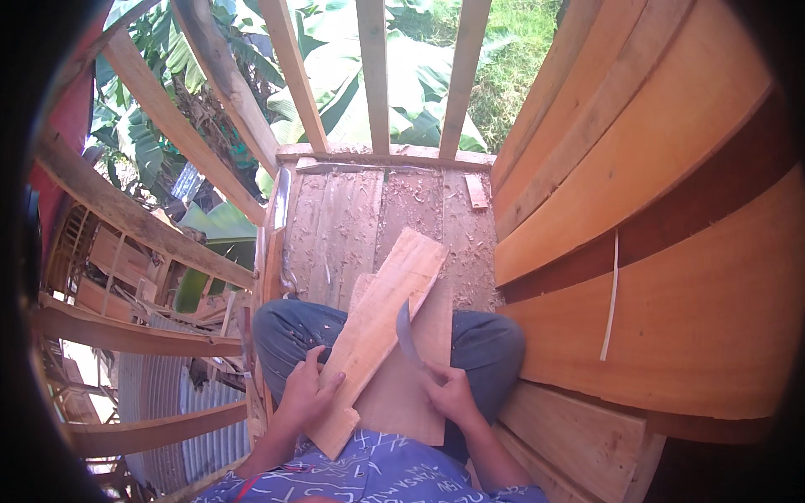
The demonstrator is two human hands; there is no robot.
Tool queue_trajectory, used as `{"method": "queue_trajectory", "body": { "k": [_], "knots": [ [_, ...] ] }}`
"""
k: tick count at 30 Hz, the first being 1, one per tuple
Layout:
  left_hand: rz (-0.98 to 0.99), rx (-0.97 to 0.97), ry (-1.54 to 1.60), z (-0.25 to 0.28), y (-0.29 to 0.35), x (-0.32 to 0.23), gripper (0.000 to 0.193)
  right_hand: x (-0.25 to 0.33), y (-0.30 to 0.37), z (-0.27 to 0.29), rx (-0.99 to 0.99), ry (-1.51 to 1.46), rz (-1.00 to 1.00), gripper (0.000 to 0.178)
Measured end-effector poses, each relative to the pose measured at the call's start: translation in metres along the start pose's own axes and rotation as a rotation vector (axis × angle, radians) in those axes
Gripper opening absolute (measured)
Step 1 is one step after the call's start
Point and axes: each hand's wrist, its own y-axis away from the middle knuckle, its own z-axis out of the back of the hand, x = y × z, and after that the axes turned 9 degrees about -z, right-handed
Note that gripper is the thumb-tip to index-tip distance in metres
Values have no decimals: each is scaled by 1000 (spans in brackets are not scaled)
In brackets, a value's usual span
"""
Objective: The person sits cross-legged on a wooden floor and uses a curved knife to carve a rectangular piece of wood. They hold the wood with their left hand and repeatedly shave off thin layers with the knife in their right hand, creating wood shavings.
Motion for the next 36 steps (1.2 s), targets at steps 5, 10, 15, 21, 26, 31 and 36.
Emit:
{"method": "queue_trajectory", "body": {
  "k": [5, 10, 15, 21, 26, 31, 36],
  "knots": [
    [80, 23, 92, 7, -5, -8, 64, -2, 3, 2, 43, -23, 6, 30],
    [42, 76, 152, -1, -5, -6, 63, 1, 9, 1, 44, -138, -20, 36],
    [-43, 95, 314, -22, -13, 9, 61, 6, 20, 3, 22, -146, -8, 36],
    [-79, 88, 347, -23, -12, 17, 59, 13, 22, 2, 46, -37, -54, 28],
    [-186, 109, 337, -20, -18, 26, 58, 7, 24, -2, 49, -74, -16, 30],
    [-168, 260, 402, -11, -27, 45, 58, 16, 30, -9, 68, -69, 21, 29],
    [-203, 349, 533, -8, -21, 63, 54, 12, 46, 1, -58, -108, 368, 29]
  ]
}}
